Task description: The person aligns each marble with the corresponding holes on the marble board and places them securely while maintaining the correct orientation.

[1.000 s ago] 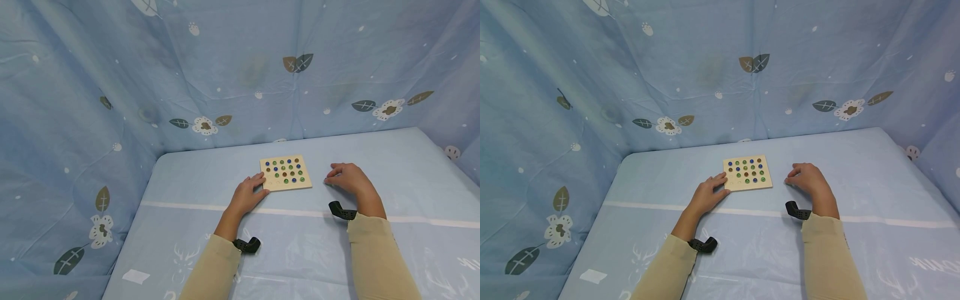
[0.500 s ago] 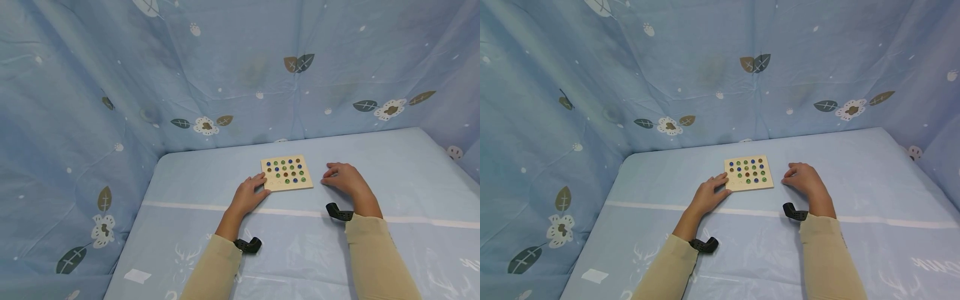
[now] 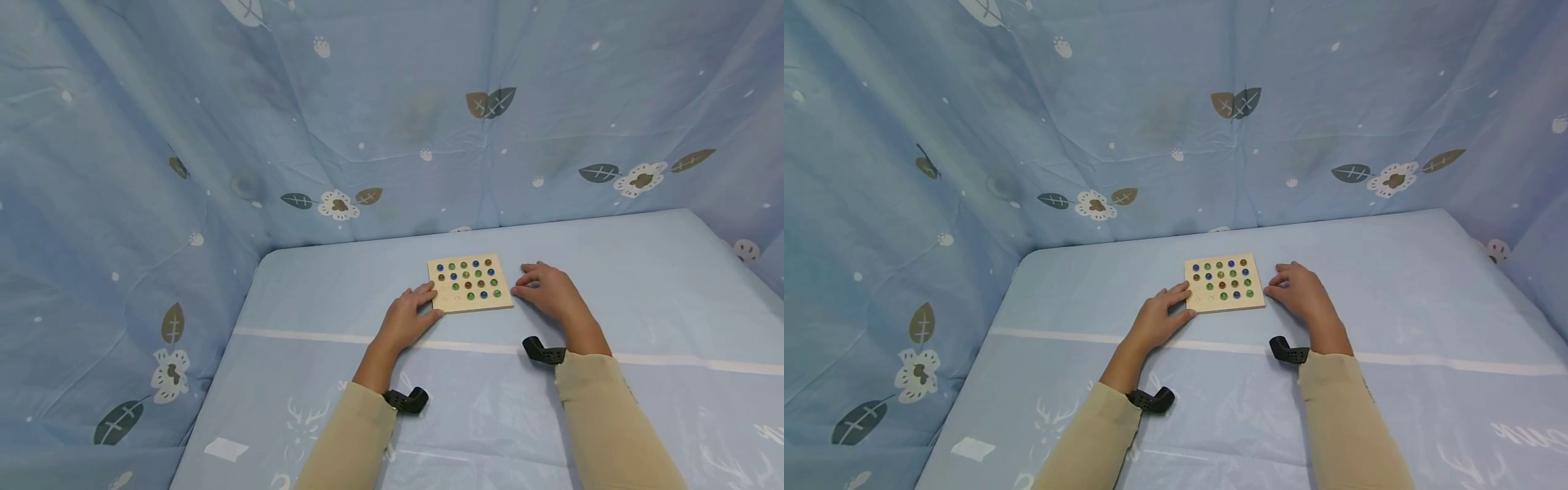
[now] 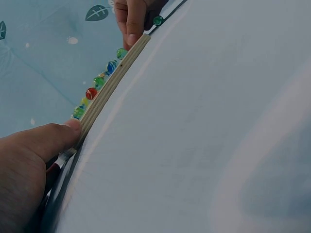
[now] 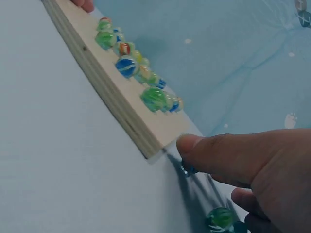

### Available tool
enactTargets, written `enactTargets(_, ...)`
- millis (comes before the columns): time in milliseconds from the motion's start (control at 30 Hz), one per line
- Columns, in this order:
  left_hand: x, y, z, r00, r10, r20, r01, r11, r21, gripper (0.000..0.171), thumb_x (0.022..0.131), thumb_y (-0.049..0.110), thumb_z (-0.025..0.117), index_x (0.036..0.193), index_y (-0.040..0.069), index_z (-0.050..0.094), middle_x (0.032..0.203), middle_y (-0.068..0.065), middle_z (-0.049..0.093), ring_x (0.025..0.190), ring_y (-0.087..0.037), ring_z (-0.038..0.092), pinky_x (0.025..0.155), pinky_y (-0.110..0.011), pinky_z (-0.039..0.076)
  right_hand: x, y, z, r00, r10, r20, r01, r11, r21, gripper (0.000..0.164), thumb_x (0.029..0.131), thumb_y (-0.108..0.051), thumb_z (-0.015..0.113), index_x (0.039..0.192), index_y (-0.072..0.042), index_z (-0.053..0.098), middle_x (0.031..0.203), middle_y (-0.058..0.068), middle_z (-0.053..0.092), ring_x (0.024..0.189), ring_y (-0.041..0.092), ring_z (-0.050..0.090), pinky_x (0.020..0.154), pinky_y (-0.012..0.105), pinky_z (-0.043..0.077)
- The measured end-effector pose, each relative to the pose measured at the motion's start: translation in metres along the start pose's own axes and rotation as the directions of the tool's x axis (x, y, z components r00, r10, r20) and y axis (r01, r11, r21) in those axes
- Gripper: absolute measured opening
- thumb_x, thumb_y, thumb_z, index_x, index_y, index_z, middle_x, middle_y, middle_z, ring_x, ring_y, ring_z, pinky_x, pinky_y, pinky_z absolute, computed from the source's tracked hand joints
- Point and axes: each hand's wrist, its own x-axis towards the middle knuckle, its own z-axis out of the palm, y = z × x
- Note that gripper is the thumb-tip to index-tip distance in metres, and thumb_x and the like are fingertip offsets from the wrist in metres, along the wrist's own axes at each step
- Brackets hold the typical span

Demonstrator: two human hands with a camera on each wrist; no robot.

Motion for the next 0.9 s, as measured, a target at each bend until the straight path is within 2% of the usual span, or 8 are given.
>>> enactTargets(233, 0.0, 0.0, 0.0, 1.0, 0.001, 0.003, -0.001, 1.0, 0.0, 0.055, 0.092, 0.039, 0.068, 0.141, 0.02, 0.055, 0.154, 0.012, 0.042, 0.145, -0.034, 0.034, 0.118, -0.052, 0.031, 0.001, 0.003, 0.005, 1.0, 0.013, -0.02, -0.013, 1.0, 0.012, 0.032, 0.092, -0.028, 0.069, 0.11, -0.002, 0.073, 0.153, 0.018, 0.041, 0.148, 0.042, 0.019, 0.118, 0.064, 0.019)
enactTargets(900, -0.001, 0.001, -0.001, 1.0, -0.015, 0.009, 0.015, 1.0, -0.002, 0.055, 0.093, 0.04, 0.067, 0.142, 0.02, 0.054, 0.154, 0.012, 0.041, 0.145, -0.035, 0.034, 0.118, -0.052, 0.031, -0.001, 0.012, -0.005, 0.999, -0.005, 0.041, 0.004, 0.999, 0.032, 0.033, 0.088, -0.024, 0.072, 0.112, -0.002, 0.073, 0.156, 0.015, 0.037, 0.15, 0.04, 0.016, 0.118, 0.063, 0.016)
